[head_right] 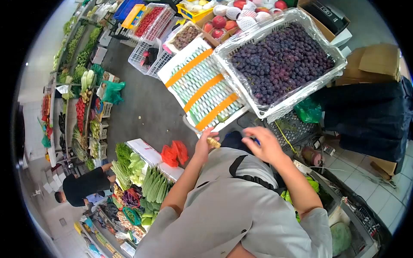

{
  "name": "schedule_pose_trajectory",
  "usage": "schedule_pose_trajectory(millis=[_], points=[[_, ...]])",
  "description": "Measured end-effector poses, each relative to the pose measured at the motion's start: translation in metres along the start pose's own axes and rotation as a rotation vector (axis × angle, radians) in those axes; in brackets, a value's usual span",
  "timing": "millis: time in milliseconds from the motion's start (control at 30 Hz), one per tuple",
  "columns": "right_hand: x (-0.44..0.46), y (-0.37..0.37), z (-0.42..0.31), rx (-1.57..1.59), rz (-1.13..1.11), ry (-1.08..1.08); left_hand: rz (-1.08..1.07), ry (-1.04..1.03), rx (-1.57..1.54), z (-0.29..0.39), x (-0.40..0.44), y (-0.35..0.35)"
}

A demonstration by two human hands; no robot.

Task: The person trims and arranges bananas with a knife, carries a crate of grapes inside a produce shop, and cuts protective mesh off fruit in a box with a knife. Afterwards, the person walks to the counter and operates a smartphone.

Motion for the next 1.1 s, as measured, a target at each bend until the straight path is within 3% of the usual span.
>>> schedule_pose_trajectory(millis=[100, 200, 267, 300, 367, 400, 433, 533, 600, 633, 700, 767, 900, 1100], points=[[0.012, -0.067, -0.009, 0.02, -0.176, -0.015, -0.101, -0.05, 0.133, 0.028, 0.0, -0.033], [0.02, -0.117, -0.009, 0.013, -0.227, -0.049, -0.22, -0.349, 0.406, 0.053, 0.001, -0.057], [0.018, -0.15, 0.009, 0.076, -0.253, -0.266, -0.244, -0.44, 0.475, 0.062, -0.003, -0.054], [0.025, -0.161, 0.004, 0.063, -0.244, -0.256, -0.277, -0.489, 0.496, 0.072, -0.005, -0.047], [0.029, -0.183, 0.005, 0.101, -0.178, -0.372, -0.284, -0.531, 0.786, 0.083, -0.018, -0.026], [0.027, -0.201, 0.009, 0.117, -0.18, -0.408, -0.33, -0.517, 0.822, 0.085, -0.026, -0.012], [0.026, -0.22, 0.013, 0.134, -0.064, -0.314, -0.351, -0.531, 0.845, 0.082, -0.03, 0.003], [0.027, -0.263, 0.003, 0.189, 0.041, -0.501, -0.424, -0.513, 0.921, 0.061, -0.022, 0.06], [0.039, -0.262, -0.018, 0.039, 0.184, -0.491, -0.522, -0.244, 0.843, 0.042, -0.011, 0.103], [0.038, -0.262, -0.019, 0.03, 0.224, -0.593, -0.546, -0.246, 0.868, 0.043, -0.008, 0.12], [0.03, -0.256, -0.015, -0.017, 0.261, -0.7, -0.443, -0.103, 0.869, 0.034, 0.01, 0.166], [0.03, -0.242, -0.025, -0.096, 0.335, -0.658, -0.362, -0.098, 0.872, 0.022, 0.037, 0.207], [0.026, -0.227, -0.012, -0.101, 0.421, -0.659, -0.159, -0.147, 1.019, 0.067, 0.054, 0.235], [0.052, -0.203, 0.045, -0.078, 0.59, -0.675, -0.159, -0.203, 0.918, 0.152, 0.074, 0.199]])
Point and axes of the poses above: each hand's wrist, its own x-axis towards the middle knuckle, its own y-axis out of the back of the hand, z = x × y, the point moved 9 cm from there along x, towards the middle knuckle, and after that the axes turned 9 degrees about y, right-handed, at the moved point
